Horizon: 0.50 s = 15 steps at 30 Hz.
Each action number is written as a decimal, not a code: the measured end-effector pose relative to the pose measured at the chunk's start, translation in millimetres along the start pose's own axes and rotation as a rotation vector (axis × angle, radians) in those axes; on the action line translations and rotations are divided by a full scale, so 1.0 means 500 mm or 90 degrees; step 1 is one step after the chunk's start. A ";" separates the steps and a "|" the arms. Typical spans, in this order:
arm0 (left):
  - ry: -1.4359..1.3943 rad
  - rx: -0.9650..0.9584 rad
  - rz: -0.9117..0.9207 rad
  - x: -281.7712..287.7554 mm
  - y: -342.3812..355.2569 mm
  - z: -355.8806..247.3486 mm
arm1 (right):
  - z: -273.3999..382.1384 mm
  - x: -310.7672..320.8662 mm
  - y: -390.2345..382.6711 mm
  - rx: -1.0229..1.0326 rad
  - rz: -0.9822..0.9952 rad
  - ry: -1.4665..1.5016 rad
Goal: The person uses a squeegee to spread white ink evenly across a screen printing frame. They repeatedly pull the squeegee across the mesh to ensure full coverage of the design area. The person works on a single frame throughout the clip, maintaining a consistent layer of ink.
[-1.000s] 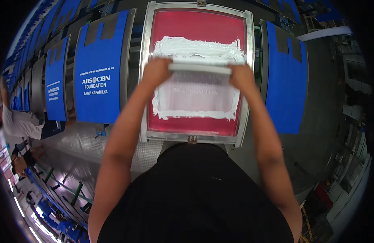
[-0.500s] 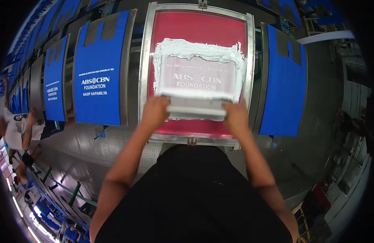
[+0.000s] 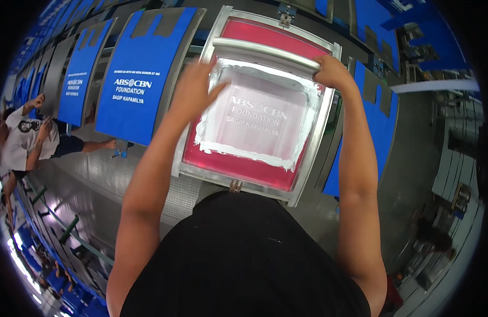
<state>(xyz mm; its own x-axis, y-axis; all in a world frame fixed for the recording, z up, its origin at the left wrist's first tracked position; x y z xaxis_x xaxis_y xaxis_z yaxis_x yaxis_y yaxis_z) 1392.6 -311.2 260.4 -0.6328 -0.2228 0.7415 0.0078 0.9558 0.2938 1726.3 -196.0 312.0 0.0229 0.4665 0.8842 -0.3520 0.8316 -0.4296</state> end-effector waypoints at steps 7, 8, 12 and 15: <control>-0.378 0.575 0.834 -0.084 -0.569 -0.042 | -0.019 -0.070 0.053 0.075 0.018 -0.011; -0.435 0.564 0.773 -0.107 -0.600 -0.046 | -0.011 -0.074 0.054 0.091 0.043 0.000; -0.675 0.624 0.819 -0.154 -0.651 -0.044 | 0.045 -0.076 0.078 0.107 -0.014 -0.063; -0.563 0.528 0.836 -0.136 -0.638 -0.041 | 0.083 -0.094 0.095 0.110 -0.067 -0.040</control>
Point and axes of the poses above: each hand's wrist, its own y-axis towards the middle knuckle, its own x-axis out of the back of the hand, z = x × y, the point moved 3 cm from there along y, towards the middle knuckle, and after that the axes turned 11 degrees about x, right-handed, at the moved point
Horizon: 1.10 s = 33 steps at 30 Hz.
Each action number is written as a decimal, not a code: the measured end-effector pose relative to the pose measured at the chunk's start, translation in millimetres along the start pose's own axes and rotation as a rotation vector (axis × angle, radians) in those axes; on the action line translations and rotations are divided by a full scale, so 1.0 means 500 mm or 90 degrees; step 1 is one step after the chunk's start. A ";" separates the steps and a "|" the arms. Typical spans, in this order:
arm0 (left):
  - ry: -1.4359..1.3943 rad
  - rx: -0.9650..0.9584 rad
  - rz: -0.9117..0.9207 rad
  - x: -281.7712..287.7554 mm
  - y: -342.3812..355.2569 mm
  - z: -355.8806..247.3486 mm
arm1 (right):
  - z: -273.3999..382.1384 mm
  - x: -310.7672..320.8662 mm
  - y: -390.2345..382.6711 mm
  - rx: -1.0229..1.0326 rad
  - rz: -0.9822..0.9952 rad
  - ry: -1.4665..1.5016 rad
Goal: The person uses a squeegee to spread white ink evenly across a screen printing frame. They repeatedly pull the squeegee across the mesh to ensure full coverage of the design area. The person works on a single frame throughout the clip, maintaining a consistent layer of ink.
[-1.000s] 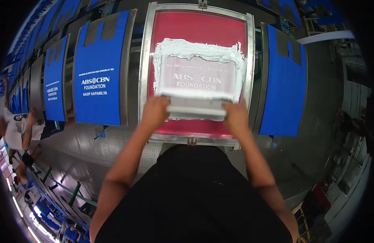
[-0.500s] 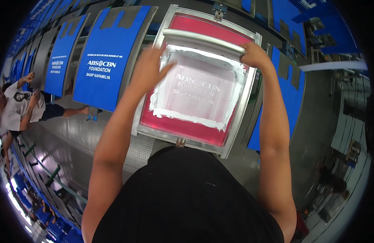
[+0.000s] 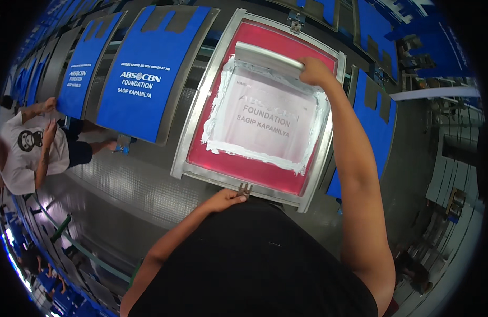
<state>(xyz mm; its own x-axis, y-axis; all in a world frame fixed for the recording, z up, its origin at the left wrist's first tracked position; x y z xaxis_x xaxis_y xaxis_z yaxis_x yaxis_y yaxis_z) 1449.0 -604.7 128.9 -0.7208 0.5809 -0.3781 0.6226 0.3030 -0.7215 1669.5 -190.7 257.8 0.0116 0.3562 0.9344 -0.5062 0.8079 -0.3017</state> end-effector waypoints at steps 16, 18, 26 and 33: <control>-0.057 -0.139 0.037 -0.017 -0.042 -0.039 | 0.420 -0.112 -0.452 -0.026 -0.035 0.003; -0.055 -0.063 0.013 -0.017 -0.034 -0.031 | 0.443 -0.121 -0.485 -0.006 -0.078 0.025; -0.034 0.003 -0.130 -0.017 0.002 -0.006 | 0.306 -0.037 -0.429 0.023 -0.226 0.014; -0.080 0.015 -0.143 -0.024 0.023 0.033 | 0.180 -0.037 -0.302 0.032 -0.221 -0.016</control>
Point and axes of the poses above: each hand's wrist, its own y-axis towards the middle knuckle, its own x-axis out of the back of the hand, z = x × y, the point moved 3 cm from there along y, towards the middle knuckle, and after that the axes turned 11 degrees about x, right-handed, at the moved point
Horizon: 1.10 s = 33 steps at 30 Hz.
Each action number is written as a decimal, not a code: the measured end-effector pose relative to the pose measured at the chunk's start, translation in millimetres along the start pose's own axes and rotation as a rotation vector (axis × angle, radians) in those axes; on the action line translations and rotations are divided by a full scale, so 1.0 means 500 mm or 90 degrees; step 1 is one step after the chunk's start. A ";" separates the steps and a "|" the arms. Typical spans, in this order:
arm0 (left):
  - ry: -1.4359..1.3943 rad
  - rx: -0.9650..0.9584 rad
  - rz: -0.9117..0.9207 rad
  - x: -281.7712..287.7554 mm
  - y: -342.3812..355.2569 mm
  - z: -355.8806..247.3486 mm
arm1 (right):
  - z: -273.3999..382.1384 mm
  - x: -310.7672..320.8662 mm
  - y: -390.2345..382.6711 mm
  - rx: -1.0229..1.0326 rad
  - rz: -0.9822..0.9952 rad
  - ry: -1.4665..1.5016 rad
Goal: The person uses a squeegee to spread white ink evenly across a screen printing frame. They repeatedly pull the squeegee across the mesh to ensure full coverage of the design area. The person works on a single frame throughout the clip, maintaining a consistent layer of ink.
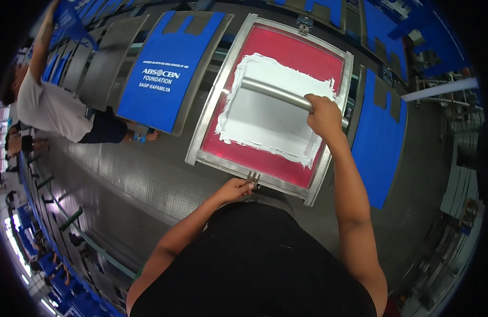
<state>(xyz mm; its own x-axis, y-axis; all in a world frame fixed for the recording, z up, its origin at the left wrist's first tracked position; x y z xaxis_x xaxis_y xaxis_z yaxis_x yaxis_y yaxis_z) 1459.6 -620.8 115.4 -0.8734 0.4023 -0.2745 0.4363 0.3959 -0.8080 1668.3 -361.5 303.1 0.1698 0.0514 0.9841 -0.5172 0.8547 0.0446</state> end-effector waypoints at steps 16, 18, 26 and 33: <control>0.737 -0.662 -0.723 0.289 0.057 -0.638 | -0.137 -0.103 0.125 -0.147 0.060 -0.144; 0.777 -0.641 -0.669 0.306 0.133 -0.636 | -0.146 -0.115 0.088 -0.172 0.107 -0.170; 0.739 -0.501 -0.434 0.239 -0.065 -0.356 | 0.109 -0.097 -0.201 -0.081 0.079 -0.050; 0.672 -0.466 -0.413 0.212 -0.089 -0.311 | 0.144 -0.084 -0.230 -0.152 0.197 0.075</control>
Point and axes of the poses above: each hand's wrist, its own y-axis towards the middle knuckle, its own x-axis out of the back of the hand, z = x × y, the point moved 3 cm from there along y, towards the middle knuckle, and after that the axes turned 11 degrees about x, right-handed, at the moved point
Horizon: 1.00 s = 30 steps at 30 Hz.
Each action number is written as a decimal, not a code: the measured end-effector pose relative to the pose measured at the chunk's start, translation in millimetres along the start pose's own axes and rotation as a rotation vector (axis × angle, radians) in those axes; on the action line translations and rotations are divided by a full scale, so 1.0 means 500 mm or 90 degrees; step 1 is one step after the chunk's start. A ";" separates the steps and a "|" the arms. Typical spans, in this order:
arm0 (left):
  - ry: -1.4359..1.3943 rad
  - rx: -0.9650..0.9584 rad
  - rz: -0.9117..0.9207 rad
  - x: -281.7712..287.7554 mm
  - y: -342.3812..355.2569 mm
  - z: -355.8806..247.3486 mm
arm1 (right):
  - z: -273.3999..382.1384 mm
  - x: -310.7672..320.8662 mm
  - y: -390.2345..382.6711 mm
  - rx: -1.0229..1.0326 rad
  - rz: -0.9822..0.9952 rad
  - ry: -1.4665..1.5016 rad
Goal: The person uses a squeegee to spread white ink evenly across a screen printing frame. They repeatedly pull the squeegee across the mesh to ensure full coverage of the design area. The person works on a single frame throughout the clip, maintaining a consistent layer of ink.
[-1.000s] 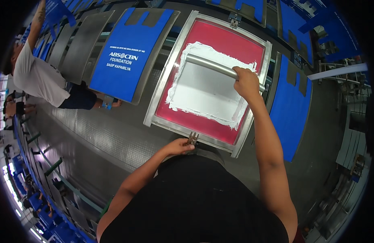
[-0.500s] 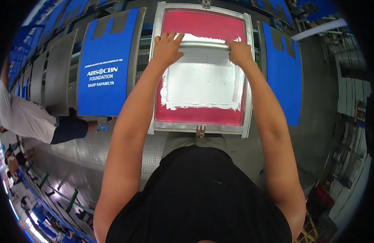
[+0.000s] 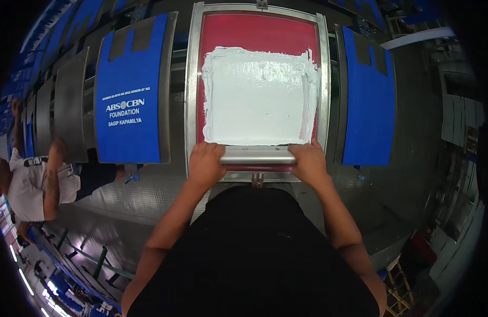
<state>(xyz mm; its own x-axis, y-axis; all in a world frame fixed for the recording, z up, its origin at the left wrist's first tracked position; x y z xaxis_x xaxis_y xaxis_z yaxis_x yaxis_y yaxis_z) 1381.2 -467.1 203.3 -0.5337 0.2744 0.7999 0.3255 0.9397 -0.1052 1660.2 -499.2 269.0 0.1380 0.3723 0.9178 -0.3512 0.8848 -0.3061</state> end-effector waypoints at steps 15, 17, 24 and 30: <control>0.066 0.071 0.004 0.065 0.473 0.038 | -0.226 0.155 0.380 0.020 -0.070 -0.119; 0.070 0.052 -0.019 0.085 0.413 0.021 | -0.182 0.164 0.321 0.036 -0.075 -0.149; -0.017 -0.053 -0.069 0.011 0.024 -0.031 | -0.023 -0.002 0.009 0.004 0.062 -0.062; 0.087 -0.020 -0.095 0.022 0.372 0.027 | -0.191 0.072 0.283 -0.022 -0.017 -0.128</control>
<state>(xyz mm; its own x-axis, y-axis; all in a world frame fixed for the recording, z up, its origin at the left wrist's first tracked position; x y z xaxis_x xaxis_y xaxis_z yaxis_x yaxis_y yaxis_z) 1425.3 -286.8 184.8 -0.4673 0.1010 0.8783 0.2769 0.9602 0.0369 1703.7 -333.7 234.5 -0.0416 0.2878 0.9568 -0.3171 0.9043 -0.2858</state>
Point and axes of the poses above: each hand's wrist, its own y-axis towards the middle knuckle, its own x-axis out of the back of the hand, z = x × y, the point moved 3 cm from there along y, towards the middle knuckle, and after that the axes turned 11 degrees about x, right-handed, at the moved point
